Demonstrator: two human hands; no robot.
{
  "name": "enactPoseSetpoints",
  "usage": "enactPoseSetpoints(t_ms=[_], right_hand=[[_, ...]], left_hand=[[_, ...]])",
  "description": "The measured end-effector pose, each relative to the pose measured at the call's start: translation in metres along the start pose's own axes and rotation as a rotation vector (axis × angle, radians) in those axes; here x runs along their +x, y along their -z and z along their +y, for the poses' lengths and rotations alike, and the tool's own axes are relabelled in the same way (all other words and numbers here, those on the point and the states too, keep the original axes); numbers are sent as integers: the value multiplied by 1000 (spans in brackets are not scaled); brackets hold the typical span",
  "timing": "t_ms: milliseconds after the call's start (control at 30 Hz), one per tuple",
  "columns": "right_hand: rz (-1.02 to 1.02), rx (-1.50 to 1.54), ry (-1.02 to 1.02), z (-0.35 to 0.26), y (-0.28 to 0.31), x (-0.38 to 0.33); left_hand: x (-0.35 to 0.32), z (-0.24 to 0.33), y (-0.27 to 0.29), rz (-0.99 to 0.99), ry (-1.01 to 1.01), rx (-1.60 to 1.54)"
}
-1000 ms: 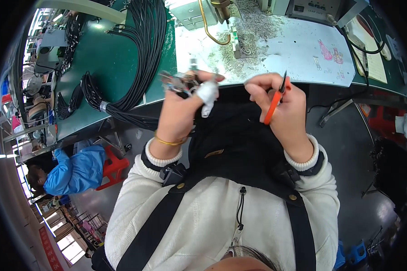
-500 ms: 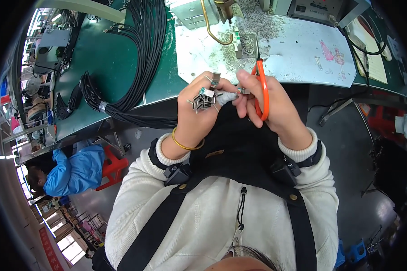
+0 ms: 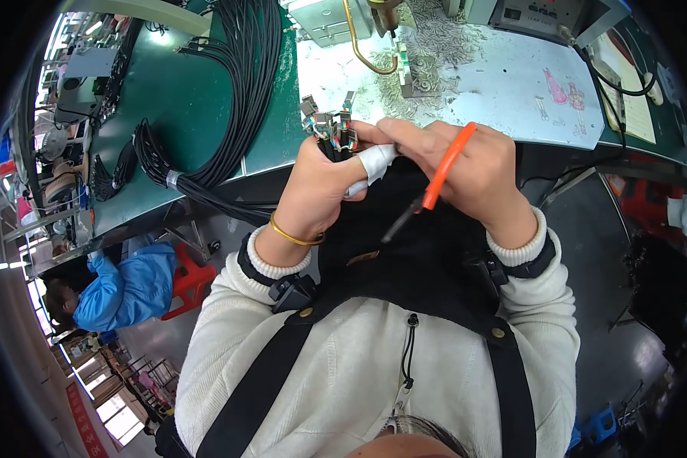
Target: The person picks up a bundle of cables, separates the individual wires by hand, and trims the ends of the wires using shears before placing the bundle back on the table.
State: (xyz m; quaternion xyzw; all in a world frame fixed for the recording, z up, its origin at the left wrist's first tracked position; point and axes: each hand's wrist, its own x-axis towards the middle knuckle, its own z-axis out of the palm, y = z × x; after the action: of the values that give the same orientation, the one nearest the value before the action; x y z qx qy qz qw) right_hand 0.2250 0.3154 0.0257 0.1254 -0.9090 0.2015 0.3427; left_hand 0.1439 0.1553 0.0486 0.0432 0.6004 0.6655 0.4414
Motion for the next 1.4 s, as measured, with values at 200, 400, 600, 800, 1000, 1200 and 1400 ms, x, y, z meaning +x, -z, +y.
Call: enactPoseSetpoints(t_ms=[200,400,600,800,1000,1200,1400], right_hand=[[60,61,-96,-7,-9,-7],[162,777,-656,-17,-19,-11],[183,874,-675,-20,-20,-16],[-182,399,-636,-25,-11,-19],[-202,273,-667,-32,-18,-20],[-166,337,-652,-28,-27,-29],[-161,662,-834,-17,-20,-20]], left_hand=[[4,-14,-7,115,-466,353],[5,-6,-12,159,-526,384],[1,5,-6,73,-130,75],[1,2,-9,117,-289,151],[4,-2,-10,129,-391,182],[10,8,0,69,-165,149],[34,15,6,-70,-29,1]])
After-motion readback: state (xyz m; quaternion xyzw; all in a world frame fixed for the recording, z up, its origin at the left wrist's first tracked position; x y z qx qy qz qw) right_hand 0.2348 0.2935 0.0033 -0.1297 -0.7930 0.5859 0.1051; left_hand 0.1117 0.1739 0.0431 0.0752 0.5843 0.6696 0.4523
